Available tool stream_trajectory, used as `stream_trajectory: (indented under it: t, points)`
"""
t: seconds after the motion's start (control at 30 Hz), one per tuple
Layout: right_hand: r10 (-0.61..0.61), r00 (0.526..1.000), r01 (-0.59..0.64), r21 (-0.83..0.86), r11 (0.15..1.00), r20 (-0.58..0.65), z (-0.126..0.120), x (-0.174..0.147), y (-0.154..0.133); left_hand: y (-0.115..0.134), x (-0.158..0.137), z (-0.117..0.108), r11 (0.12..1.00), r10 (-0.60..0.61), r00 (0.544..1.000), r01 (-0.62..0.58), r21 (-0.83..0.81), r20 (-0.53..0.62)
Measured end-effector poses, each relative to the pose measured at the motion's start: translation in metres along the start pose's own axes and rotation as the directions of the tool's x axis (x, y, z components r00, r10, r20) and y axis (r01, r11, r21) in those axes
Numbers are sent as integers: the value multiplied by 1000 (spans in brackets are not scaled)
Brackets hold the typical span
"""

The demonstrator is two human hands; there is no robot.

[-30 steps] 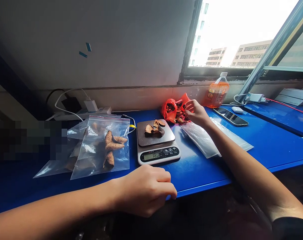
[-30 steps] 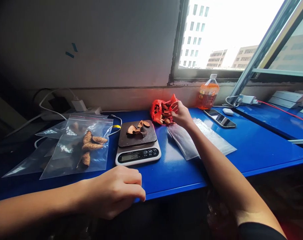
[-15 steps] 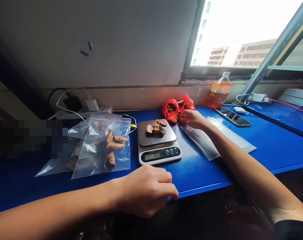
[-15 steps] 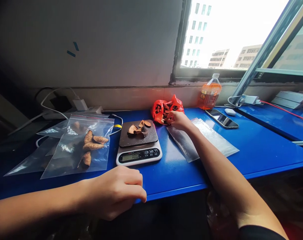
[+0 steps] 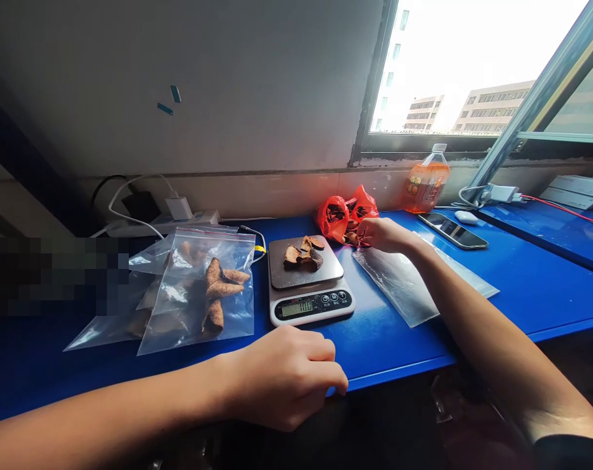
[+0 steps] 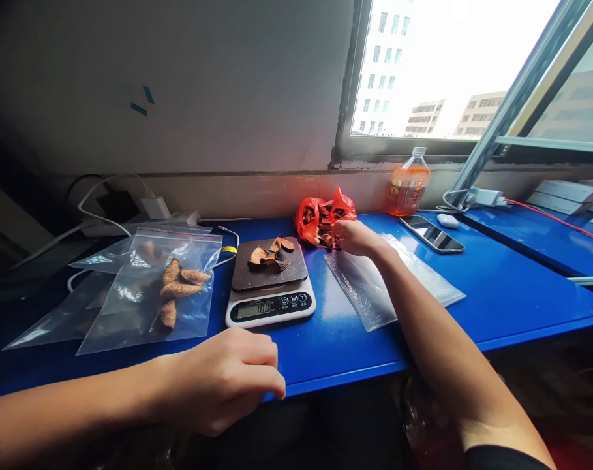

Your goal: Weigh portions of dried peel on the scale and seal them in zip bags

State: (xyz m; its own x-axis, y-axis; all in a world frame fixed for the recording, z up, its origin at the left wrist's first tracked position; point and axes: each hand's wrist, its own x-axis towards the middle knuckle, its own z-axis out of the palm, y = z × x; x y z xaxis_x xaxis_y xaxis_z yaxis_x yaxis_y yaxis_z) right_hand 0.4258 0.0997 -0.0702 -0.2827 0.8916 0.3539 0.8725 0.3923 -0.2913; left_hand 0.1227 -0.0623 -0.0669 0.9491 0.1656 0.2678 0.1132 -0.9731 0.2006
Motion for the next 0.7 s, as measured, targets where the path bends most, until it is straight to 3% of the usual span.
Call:
stream_trajectory:
  t: [0.1, 0.23, 0.3, 0.37, 0.47, 0.53, 0.7]
  points:
    - [56, 996, -57, -10, 998, -71, -1, 4, 1, -1, 0, 0, 1000, 13, 1000, -13, -14, -24]
    - [22, 979, -18, 25, 1000, -200, -19, 3, -2, -1, 0, 1, 1000, 15, 1000, -15, 9, 7]
    - [-40, 989, 43, 16, 999, -145, -30, -4, -6, -1, 0, 1, 1000, 7, 1000, -7, 21, 27]
    - [-128, 991, 128, 21, 992, 36, -37, -15, -10, -1, 0, 1, 1000, 0, 999, -1, 16, 39]
    - [-195, 936, 192, 41, 981, 294, -37, -34, -15, -2, 0, 0, 1000, 7, 999, -7, -2, 38]
    - [-197, 932, 198, 28, 980, 304, -30, -42, -15, -2, 0, 0, 1000, 13, 1000, -13, -11, 14]
    - [-218, 961, 215, 37, 976, 171, -4, -43, -11, -1, 1, -1, 1000, 19, 999, -19, -14, -26]
